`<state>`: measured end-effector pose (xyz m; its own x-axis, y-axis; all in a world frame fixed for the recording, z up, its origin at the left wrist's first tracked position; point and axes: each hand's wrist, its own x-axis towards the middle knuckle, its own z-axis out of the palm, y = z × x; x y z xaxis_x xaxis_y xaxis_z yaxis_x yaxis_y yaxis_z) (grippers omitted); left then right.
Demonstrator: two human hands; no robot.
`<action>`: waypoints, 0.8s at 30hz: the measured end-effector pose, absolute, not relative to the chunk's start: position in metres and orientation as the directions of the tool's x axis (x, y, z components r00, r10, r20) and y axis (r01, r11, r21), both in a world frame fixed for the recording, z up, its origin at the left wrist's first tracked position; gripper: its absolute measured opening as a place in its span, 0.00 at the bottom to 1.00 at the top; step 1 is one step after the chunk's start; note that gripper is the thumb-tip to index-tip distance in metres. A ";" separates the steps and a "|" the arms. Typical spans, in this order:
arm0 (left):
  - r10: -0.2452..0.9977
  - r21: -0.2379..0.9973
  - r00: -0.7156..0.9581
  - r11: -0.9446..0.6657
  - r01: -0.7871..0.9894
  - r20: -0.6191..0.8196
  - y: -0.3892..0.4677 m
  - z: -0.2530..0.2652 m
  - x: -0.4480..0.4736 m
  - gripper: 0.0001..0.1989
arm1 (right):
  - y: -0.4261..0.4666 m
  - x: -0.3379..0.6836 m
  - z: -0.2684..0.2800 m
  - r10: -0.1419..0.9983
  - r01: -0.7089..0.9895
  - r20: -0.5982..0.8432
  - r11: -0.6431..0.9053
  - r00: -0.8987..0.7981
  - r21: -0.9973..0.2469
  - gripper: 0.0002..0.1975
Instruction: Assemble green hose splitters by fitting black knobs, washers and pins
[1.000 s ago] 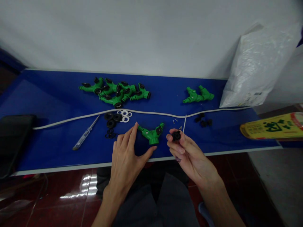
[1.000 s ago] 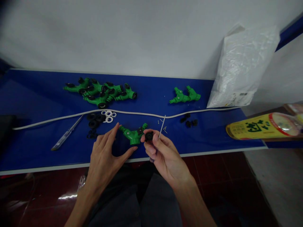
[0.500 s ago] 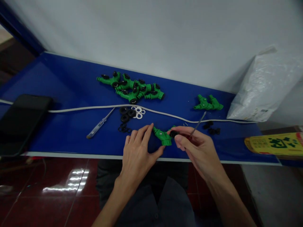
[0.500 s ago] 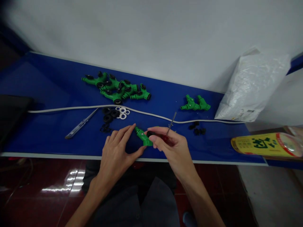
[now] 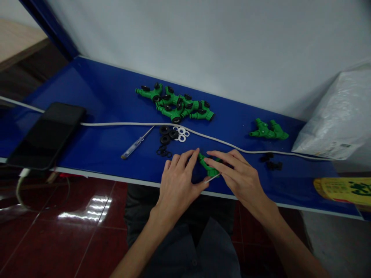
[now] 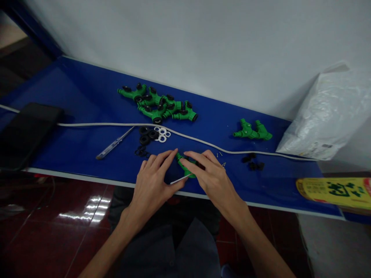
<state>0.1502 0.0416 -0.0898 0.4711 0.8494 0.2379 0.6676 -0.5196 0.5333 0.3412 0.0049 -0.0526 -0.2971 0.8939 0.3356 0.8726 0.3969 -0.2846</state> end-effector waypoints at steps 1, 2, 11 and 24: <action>0.848 0.533 0.473 -0.521 0.667 0.237 0.042 -0.090 0.150 0.37 | 0.005 0.342 -0.053 0.892 0.875 0.340 0.396 -0.297 -0.277 0.17; 0.848 0.532 0.475 -0.521 0.667 0.235 0.042 -0.090 0.150 0.37 | 0.006 0.342 -0.053 0.890 0.876 0.346 0.397 -0.296 -0.273 0.17; 0.855 0.518 0.464 -0.512 0.685 0.231 0.042 -0.089 0.151 0.35 | 0.005 0.337 -0.051 0.886 0.836 0.368 0.415 -0.282 -0.359 0.15; 0.856 0.503 0.463 -0.511 0.697 0.228 0.044 -0.089 0.153 0.34 | 0.022 0.348 -0.041 0.875 0.778 0.211 0.484 -0.436 -0.401 0.24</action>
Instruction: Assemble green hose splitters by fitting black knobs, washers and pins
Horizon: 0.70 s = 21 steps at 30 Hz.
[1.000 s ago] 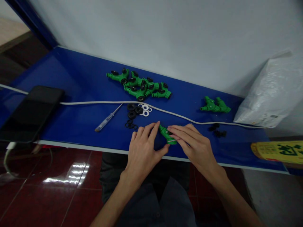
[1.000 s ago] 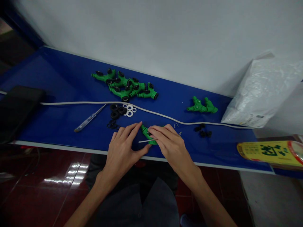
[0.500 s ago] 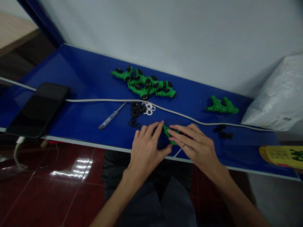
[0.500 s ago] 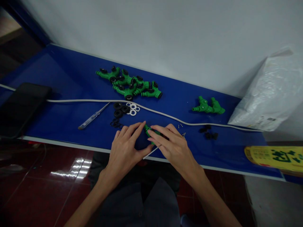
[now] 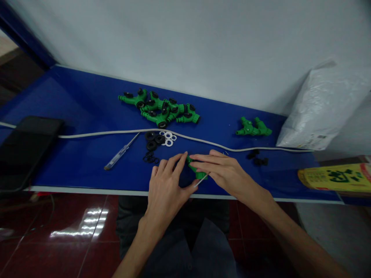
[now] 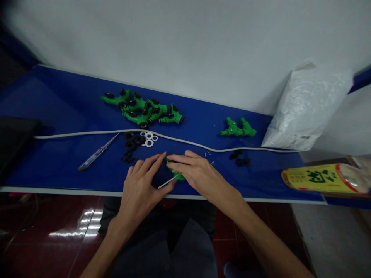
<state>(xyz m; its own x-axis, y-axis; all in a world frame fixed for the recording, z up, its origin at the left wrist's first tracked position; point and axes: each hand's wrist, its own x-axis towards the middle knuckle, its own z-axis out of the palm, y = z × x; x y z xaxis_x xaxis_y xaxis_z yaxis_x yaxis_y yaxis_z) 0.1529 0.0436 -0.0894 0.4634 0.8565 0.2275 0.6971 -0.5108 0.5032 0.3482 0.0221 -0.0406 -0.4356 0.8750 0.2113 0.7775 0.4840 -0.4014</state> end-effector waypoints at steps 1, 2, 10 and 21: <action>0.855 0.499 0.464 -0.514 0.698 0.231 0.044 -0.090 0.153 0.34 | 0.020 0.348 -0.039 0.887 0.787 0.215 0.461 -0.407 -0.409 0.23; 0.854 0.497 0.464 -0.516 0.698 0.235 0.044 -0.090 0.153 0.34 | 0.016 0.350 -0.037 0.906 0.800 0.235 0.421 -0.352 -0.427 0.22; 0.842 0.476 0.473 -0.537 0.696 0.258 0.044 -0.091 0.152 0.36 | -0.045 0.407 -0.053 0.839 0.798 0.246 -0.311 0.486 -0.515 0.15; 0.835 0.453 0.487 -0.549 0.702 0.257 0.044 -0.091 0.152 0.36 | -0.031 0.402 -0.073 0.949 0.952 0.222 -0.165 0.224 -0.257 0.11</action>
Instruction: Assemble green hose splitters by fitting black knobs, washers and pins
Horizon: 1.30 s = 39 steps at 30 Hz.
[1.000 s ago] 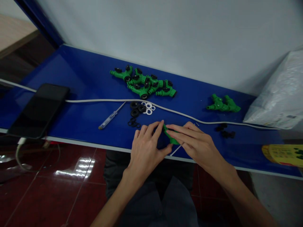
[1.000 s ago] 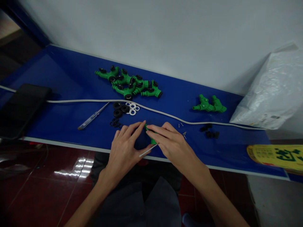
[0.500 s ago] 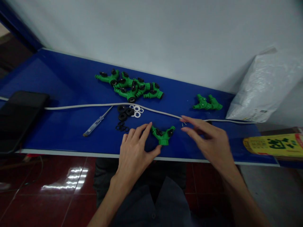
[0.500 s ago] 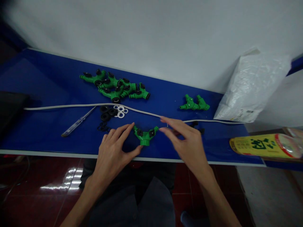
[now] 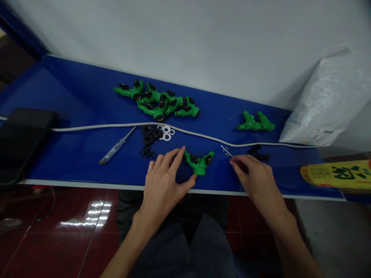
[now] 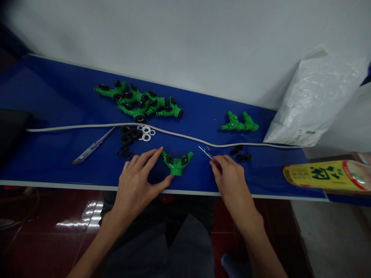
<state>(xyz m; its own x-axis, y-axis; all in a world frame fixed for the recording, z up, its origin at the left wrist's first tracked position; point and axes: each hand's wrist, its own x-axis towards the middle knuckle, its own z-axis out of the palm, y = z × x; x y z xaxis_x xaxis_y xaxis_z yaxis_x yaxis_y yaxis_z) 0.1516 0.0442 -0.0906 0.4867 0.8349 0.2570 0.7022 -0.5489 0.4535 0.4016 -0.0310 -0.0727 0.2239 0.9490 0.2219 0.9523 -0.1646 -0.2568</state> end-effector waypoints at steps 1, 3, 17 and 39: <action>0.836 0.453 0.486 -0.547 0.703 0.254 0.044 -0.090 0.152 0.36 | -0.028 0.405 -0.072 0.964 0.964 0.183 -0.154 0.195 -0.218 0.10; 0.840 0.455 0.485 -0.540 0.708 0.242 0.044 -0.090 0.151 0.36 | -0.025 0.413 -0.070 0.981 0.977 0.105 -0.149 0.165 -0.152 0.07; 0.889 0.762 0.437 -0.378 0.525 0.139 0.048 -0.078 0.147 0.31 | -0.005 0.346 -0.034 0.895 0.697 0.258 -0.078 0.364 -0.712 0.03; 0.825 0.713 0.500 -0.515 0.475 0.263 0.058 -0.089 0.155 0.12 | 0.002 0.335 -0.049 0.874 0.831 0.480 0.321 -0.075 -0.455 0.08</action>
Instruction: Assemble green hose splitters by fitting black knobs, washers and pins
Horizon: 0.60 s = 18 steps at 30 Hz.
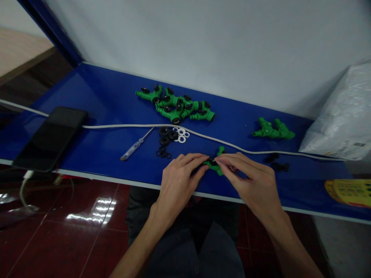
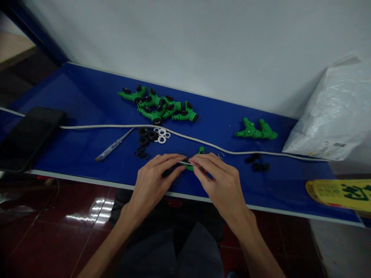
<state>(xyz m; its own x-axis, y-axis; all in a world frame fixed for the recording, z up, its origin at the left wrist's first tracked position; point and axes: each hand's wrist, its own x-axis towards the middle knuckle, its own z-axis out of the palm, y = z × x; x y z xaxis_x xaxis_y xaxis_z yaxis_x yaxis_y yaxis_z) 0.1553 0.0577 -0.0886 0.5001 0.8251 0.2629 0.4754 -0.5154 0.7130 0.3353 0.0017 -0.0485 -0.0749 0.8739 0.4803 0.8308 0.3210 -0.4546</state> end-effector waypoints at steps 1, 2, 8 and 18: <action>0.827 0.713 0.498 -0.514 0.478 0.262 0.058 -0.089 0.155 0.12 | 0.001 0.336 -0.048 0.876 0.825 0.478 0.309 -0.055 -0.473 0.08; 0.828 0.713 0.497 -0.512 0.479 0.260 0.058 -0.089 0.155 0.12 | 0.001 0.336 -0.048 0.879 0.820 0.477 0.295 -0.031 -0.490 0.08; 0.831 0.722 0.494 -0.503 0.474 0.254 0.057 -0.090 0.154 0.12 | 0.002 0.337 -0.052 0.886 0.815 0.461 0.236 0.043 -0.529 0.06; 0.829 0.733 0.516 -0.485 0.476 0.214 0.058 -0.087 0.154 0.13 | 0.002 0.341 -0.040 0.870 0.876 0.388 0.417 -0.306 -0.244 0.13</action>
<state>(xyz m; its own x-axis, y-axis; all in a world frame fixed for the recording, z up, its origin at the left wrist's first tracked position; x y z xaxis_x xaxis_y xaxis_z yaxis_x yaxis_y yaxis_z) 0.1537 0.0582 -0.0865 0.5161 0.8295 0.2136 0.4761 -0.4851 0.7334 0.3414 0.0020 -0.0399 -0.3059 0.8696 0.3876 0.8758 0.4167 -0.2437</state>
